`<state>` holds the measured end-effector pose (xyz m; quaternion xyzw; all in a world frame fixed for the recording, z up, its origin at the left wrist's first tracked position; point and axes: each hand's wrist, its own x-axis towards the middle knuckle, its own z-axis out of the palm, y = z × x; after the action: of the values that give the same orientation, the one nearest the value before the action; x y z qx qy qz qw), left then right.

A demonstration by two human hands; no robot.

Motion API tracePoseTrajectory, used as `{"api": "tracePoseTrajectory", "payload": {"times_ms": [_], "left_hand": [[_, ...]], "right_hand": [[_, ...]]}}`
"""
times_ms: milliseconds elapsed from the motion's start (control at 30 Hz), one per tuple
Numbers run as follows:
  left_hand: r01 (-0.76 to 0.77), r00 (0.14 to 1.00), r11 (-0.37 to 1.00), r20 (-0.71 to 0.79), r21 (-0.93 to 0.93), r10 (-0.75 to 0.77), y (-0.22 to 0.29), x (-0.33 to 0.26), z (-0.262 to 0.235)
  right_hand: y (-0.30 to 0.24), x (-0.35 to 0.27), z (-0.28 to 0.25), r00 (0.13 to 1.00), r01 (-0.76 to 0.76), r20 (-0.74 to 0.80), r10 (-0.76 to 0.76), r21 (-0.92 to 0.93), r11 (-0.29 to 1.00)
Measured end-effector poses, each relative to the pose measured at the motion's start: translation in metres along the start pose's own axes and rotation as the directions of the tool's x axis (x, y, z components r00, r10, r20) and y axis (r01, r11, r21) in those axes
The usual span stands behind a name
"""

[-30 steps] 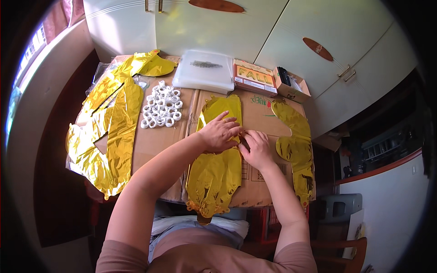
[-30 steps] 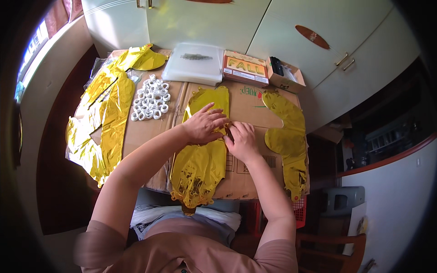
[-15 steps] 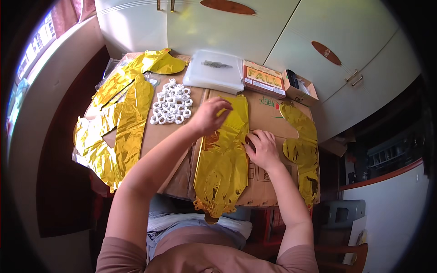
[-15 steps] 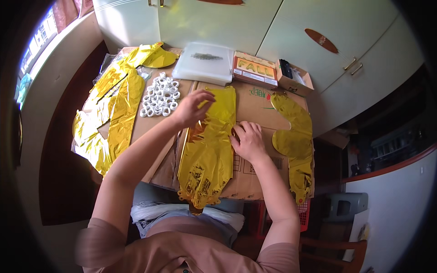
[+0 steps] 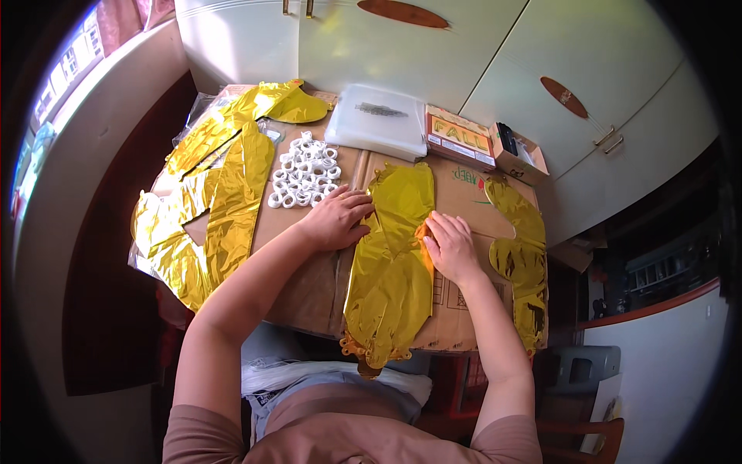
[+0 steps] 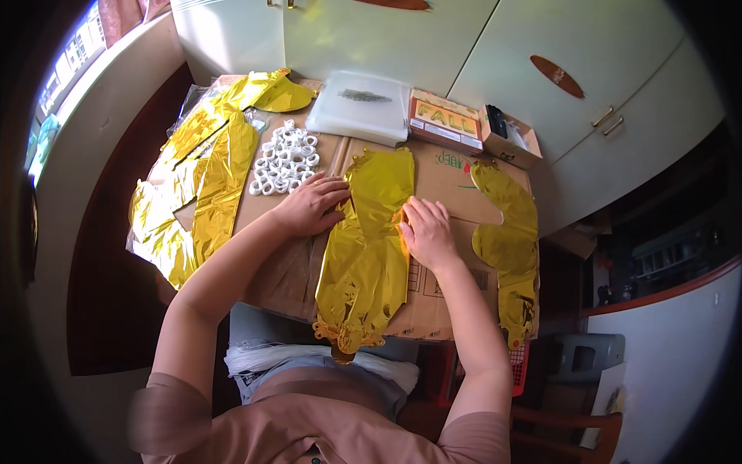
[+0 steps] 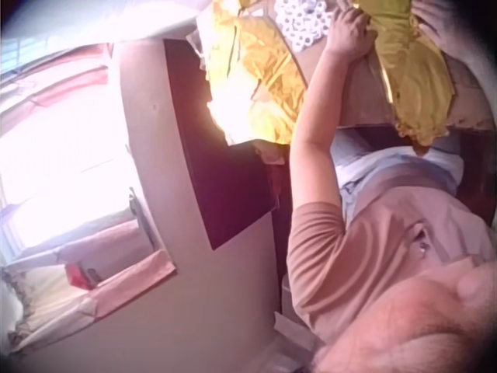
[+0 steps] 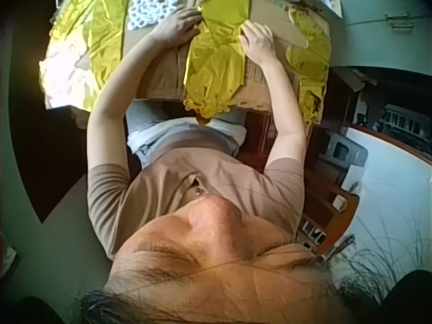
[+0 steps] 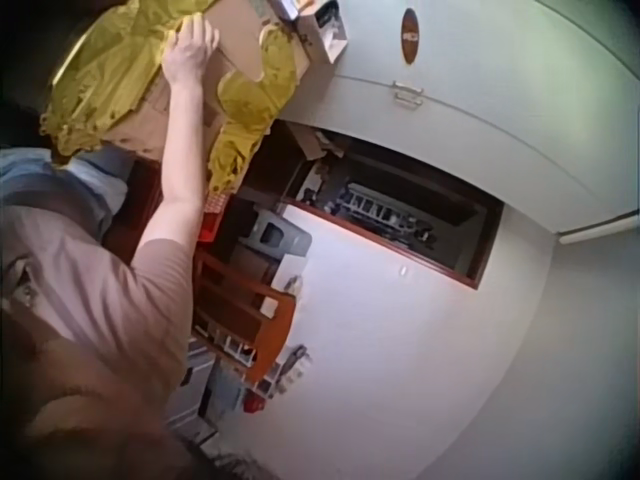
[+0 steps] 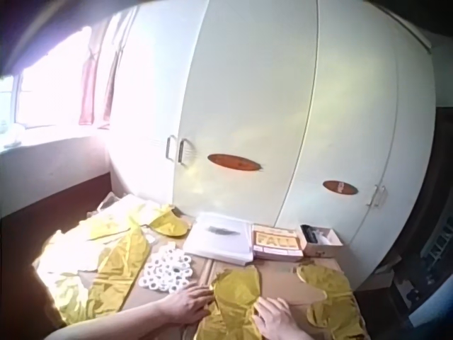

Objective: Folding uninflated gold foil balloons into a compact shape on a workbench.

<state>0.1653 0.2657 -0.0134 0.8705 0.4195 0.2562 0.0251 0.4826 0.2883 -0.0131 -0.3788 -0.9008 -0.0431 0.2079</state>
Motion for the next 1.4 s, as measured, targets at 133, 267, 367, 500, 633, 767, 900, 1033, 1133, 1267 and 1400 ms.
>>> {"api": "tracePoseTrajectory", "payload": {"times_ms": [133, 267, 367, 500, 633, 767, 900, 1033, 1133, 1267, 1400], "left_hand": [[0.001, 1.0, 1.0, 0.021, 0.02, -0.001, 0.0, -0.001, 0.001], [0.017, 0.999, 0.999, 0.039, 0.031, -0.018, 0.0, -0.001, 0.0], [0.028, 0.999, 0.999, 0.031, 0.041, -0.029, -0.001, -0.001, 0.001], [-0.049, 0.993, 0.996, -0.105, 0.075, 0.056, 0.002, 0.0, -0.002], [-0.158, 0.986, 0.987, -0.055, -0.006, 0.157, 0.02, -0.02, -0.022], [-0.145, 0.975, 0.982, 0.153, -0.117, 0.162, 0.074, -0.066, -0.062], [-0.176, 0.949, 0.979, 0.247, -0.103, 0.196, 0.12, -0.096, -0.073], [-0.247, 0.963, 0.96, 0.144, 0.131, 0.228, 0.141, -0.12, -0.037], [-0.183, 0.978, 0.982, 0.116, 0.057, 0.175, 0.144, -0.122, -0.025], [-0.259, 0.964, 0.964, 0.048, -0.054, 0.262, 0.145, -0.119, -0.025], [-0.297, 0.955, 0.948, -0.059, -0.117, 0.292, 0.145, -0.124, -0.017]], "right_hand": [[-0.004, -0.001, -0.002, 0.999, -0.005, 0.033, 0.005, -0.008, 1.0], [-0.004, -0.001, 0.0, 1.0, 0.008, 0.027, -0.007, -0.018, 1.0], [-0.003, -0.001, 0.001, 1.0, 0.012, 0.011, -0.012, -0.019, 1.0], [-0.001, -0.005, -0.005, 0.998, -0.01, -0.066, 0.013, 0.054, 0.998], [-0.015, -0.031, -0.036, 0.994, 0.037, -0.102, -0.028, 0.084, 0.996], [-0.056, -0.075, -0.073, 0.989, 0.143, 0.013, -0.149, 0.204, 0.968], [-0.082, -0.104, -0.088, 0.973, 0.149, 0.124, -0.195, 0.307, 0.94], [-0.108, -0.129, -0.074, 0.956, 0.25, 0.097, -0.276, 0.214, 0.944], [-0.121, -0.14, -0.055, 0.967, 0.244, 0.05, -0.25, 0.096, 0.965], [-0.141, -0.135, -0.041, 0.965, 0.232, -0.132, -0.226, 0.035, 0.972], [-0.149, -0.135, -0.038, 0.961, 0.234, -0.174, -0.217, 0.085, 0.969]]}}
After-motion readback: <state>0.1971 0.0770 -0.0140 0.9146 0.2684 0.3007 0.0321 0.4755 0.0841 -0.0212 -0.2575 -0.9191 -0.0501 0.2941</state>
